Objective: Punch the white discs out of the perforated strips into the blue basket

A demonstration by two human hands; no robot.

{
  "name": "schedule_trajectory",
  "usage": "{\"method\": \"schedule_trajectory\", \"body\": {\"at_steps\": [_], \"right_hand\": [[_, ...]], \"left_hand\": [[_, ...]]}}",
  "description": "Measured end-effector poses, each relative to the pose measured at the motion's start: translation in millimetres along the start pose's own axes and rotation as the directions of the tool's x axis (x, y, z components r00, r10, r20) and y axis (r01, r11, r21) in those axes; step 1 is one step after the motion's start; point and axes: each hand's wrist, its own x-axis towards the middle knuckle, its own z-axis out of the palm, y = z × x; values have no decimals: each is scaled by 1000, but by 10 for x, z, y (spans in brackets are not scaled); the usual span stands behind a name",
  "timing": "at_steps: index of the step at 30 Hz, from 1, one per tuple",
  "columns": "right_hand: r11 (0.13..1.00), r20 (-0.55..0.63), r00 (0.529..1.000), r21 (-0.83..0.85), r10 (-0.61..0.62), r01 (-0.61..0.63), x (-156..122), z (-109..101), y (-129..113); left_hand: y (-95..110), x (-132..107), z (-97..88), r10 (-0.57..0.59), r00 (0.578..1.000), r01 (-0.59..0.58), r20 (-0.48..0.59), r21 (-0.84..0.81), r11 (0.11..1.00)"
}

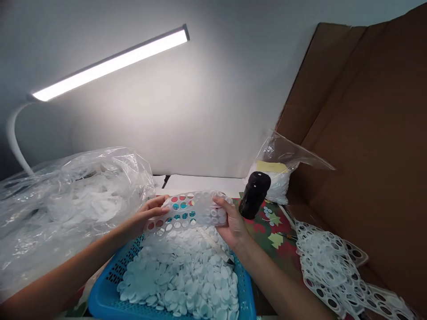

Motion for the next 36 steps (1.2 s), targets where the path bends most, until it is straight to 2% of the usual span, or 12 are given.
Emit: {"method": "schedule_trajectory", "body": {"at_steps": [2, 6, 11, 14, 22, 29, 31, 34, 36], "right_hand": [[999, -1, 999, -1, -33, 33, 7, 11, 5], [994, -14, 994, -1, -105, 105, 10, 22, 4], [983, -22, 983, 0, -184, 185, -16, 27, -53], [977, -26, 976, -10, -215, 215, -34, 31, -113], [957, -24, 957, -41, -289, 288, -45, 22, -326], [952, -15, 953, -46, -303, 302, -60, 15, -500], [954, -5, 955, -50, -297, 296, -81, 18, -534], [961, 27, 963, -65, -268, 269, -125, 37, -558], [968, 66, 971, -85, -232, 237, -154, 50, -553]], "left_hand": [[77, 11, 38, 6, 999, -4, -53, 39, 999], [299, -21, 122, -11, 996, 24, -83, 150, 988], [631, -168, 271, 88, 988, -55, -127, 243, 968], [728, -252, 345, 94, 988, -59, -122, 260, 964], [696, -303, 393, 70, 996, -46, -61, 336, 941], [663, -297, 529, 63, 997, -43, -41, 376, 926], [633, -284, 557, 95, 993, -61, -74, 373, 926], [582, -252, 566, 176, 963, -108, -202, 308, 945], [555, -228, 558, 177, 941, -109, -289, 238, 965]]}}
